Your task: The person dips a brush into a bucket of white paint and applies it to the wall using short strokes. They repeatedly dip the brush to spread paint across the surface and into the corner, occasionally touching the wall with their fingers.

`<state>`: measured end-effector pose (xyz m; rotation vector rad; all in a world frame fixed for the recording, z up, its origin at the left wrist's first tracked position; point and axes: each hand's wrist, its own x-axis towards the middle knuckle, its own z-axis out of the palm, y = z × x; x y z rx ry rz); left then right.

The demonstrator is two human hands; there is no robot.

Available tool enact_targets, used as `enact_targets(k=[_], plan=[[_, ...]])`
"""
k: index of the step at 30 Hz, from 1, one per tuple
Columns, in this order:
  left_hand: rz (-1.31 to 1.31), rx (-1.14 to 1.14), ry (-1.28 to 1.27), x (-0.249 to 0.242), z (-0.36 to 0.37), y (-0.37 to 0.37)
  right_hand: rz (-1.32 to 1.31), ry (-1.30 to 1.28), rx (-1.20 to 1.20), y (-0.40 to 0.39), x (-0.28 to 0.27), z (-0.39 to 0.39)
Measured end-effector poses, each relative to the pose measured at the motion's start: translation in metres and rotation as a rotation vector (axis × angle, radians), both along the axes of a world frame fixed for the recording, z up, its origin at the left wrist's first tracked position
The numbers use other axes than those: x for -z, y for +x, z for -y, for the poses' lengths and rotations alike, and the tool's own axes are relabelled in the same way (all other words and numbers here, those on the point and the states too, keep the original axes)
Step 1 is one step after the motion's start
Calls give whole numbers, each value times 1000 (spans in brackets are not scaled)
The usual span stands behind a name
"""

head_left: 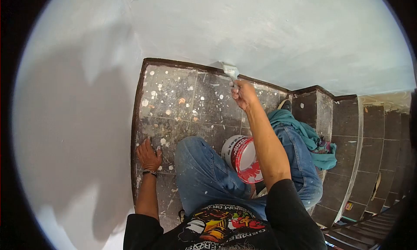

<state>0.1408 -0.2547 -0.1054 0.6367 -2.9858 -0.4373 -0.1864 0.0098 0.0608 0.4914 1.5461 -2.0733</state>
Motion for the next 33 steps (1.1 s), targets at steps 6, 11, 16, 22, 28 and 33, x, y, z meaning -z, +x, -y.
enact_targets(k=[6,11,16,22,28,33], plan=[[-20,9,-38,4,-1,0,-238,-46,-83,19,-103,-8],[-19,-2,-38,4,0,0,-129,-16,-72,45,-77,-19],[-24,-3,-38,3,-1,0,77,-20,-64,22,21,-13],[-40,2,-22,0,0,-1,86,62,-42,-10,33,2],[-2,-14,1,-7,-2,-4,-139,30,-34,1,-58,0],[-26,-4,-10,-1,-1,-1,-409,-39,-38,43,-160,-2]])
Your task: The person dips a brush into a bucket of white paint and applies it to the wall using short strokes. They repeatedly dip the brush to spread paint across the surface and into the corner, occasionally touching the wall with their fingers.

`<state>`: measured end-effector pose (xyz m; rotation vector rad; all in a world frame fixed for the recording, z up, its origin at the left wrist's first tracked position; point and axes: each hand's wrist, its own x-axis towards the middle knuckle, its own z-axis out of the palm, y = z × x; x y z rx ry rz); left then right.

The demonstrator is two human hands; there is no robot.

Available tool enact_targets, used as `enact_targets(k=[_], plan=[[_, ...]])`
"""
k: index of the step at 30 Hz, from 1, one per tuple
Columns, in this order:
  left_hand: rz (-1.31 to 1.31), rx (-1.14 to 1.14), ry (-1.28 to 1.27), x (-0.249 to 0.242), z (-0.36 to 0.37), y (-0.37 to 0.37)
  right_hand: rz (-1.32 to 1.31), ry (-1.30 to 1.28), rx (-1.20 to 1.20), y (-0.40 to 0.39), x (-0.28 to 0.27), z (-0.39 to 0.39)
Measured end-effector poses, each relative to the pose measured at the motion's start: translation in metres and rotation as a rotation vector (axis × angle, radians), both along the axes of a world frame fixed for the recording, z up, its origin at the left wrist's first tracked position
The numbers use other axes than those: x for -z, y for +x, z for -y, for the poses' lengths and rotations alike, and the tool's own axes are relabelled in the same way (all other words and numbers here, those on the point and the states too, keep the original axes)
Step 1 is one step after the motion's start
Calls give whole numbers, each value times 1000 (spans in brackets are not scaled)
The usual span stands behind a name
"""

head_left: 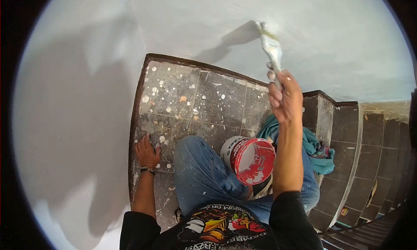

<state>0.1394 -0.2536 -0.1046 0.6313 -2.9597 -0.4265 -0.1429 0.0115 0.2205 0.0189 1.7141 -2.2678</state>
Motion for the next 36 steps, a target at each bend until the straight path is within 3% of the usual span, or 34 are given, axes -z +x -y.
enact_targets(k=[3,6,11,27,30,36], plan=[[53,-8,9,-4,1,-2,77,36,-35,13,22,4],[26,3,6,2,2,0,316,52,-85,13,102,21],[41,11,22,-6,3,-3,432,73,-128,-5,209,51],[8,15,-14,5,2,1,429,88,-66,-38,219,49],[12,15,-10,5,3,0,365,107,-40,-36,204,54],[1,19,-11,3,3,-1,143,14,-91,-15,120,55]])
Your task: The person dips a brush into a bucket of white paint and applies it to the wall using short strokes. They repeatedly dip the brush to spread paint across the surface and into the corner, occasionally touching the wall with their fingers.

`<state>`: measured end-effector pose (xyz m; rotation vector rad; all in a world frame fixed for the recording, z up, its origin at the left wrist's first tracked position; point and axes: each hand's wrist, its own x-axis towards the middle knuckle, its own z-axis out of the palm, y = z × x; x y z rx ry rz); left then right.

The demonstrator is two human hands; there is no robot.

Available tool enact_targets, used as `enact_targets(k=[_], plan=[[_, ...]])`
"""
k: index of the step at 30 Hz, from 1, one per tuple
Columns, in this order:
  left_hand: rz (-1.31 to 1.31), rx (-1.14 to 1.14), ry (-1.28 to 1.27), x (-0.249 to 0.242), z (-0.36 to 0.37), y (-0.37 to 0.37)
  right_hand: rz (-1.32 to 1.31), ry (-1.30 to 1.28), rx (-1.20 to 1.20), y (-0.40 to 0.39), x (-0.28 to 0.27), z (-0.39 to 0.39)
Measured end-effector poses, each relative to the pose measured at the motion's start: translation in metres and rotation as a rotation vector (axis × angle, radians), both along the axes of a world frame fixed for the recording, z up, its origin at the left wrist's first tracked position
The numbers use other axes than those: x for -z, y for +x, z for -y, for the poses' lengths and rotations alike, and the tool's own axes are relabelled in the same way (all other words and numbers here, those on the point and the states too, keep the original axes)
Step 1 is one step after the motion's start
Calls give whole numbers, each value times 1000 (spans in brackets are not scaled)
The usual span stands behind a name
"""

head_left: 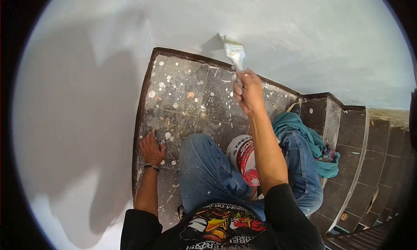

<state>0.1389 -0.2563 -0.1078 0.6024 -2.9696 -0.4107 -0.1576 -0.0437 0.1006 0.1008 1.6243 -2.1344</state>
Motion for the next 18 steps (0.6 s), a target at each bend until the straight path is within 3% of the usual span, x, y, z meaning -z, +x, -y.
enact_targets(k=[2,6,7,11,18], plan=[[12,-6,9,1,-1,0,0,53,-32,14,-9,-12],[18,-10,-6,1,-1,1,187,112,-98,18,55,-21],[-6,-4,-21,0,-2,0,212,235,-154,16,57,-20],[24,-6,-22,-4,-1,-2,244,108,-75,1,99,-16],[-11,2,-3,-4,-2,-3,277,72,-9,-17,99,-18]])
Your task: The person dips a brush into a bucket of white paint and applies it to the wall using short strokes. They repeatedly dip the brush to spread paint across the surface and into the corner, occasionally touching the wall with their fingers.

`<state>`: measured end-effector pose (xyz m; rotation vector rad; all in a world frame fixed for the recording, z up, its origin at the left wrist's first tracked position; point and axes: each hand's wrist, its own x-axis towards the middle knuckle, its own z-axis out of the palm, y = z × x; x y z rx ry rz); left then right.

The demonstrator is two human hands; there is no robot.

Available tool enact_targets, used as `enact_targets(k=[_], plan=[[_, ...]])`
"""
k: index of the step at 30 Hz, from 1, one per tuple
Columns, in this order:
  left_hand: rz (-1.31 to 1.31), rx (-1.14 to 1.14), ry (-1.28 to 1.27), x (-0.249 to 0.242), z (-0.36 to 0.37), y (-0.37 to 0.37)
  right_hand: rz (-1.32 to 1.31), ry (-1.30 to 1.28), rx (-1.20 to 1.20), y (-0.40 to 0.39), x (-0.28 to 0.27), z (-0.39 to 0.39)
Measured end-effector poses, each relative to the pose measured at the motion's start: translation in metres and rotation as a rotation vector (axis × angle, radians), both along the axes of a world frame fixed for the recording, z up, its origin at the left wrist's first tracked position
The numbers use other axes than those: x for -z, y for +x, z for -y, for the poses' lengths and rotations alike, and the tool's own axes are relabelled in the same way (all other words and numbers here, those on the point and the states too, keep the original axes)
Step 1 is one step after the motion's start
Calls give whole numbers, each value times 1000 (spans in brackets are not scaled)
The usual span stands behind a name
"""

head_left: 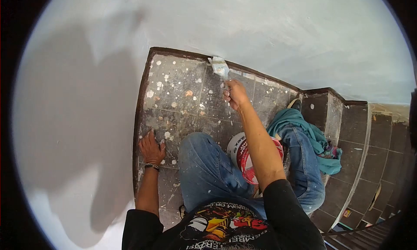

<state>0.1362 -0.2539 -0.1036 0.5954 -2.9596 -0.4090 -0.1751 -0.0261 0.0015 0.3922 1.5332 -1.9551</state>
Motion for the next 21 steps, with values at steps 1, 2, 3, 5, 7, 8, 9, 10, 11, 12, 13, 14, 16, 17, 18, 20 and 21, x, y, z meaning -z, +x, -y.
enact_targets(k=[1,2,3,5,7,8,9,10,11,12,13,14,16,17,18,20,21], plan=[[-8,-2,-8,-1,0,0,5,-9,17,-1,0,0],[32,-13,16,-1,0,0,4,-6,23,-2,0,0],[72,-24,41,-4,0,-1,2,-4,28,-2,-1,-1],[102,-33,63,-4,0,0,-6,3,44,-2,-3,-2],[80,-27,58,0,0,1,-22,12,68,-3,0,-8],[59,-24,30,2,0,1,-20,22,73,-3,0,-11],[37,-21,3,3,0,1,-18,32,78,-4,3,-15],[16,-18,-25,4,0,2,-14,42,83,-4,6,-19],[15,-15,-16,4,0,2,-18,49,91,-5,9,-23],[14,-13,-7,2,0,1,-22,56,99,-6,10,-27],[13,-11,2,0,0,1,-25,62,108,-6,11,-31],[26,-10,7,-1,0,0,-13,72,134,-7,11,-36],[53,-10,16,-3,1,0,11,90,188,-4,1,-42],[52,-12,12,-2,0,1,9,99,209,-2,-2,-47],[50,-14,7,-1,0,1,3,107,229,-1,-5,-53],[53,-19,4,0,-1,0,8,125,243,3,-6,-56],[60,-21,5,-3,-1,-1,19,135,239,6,-6,-54]])
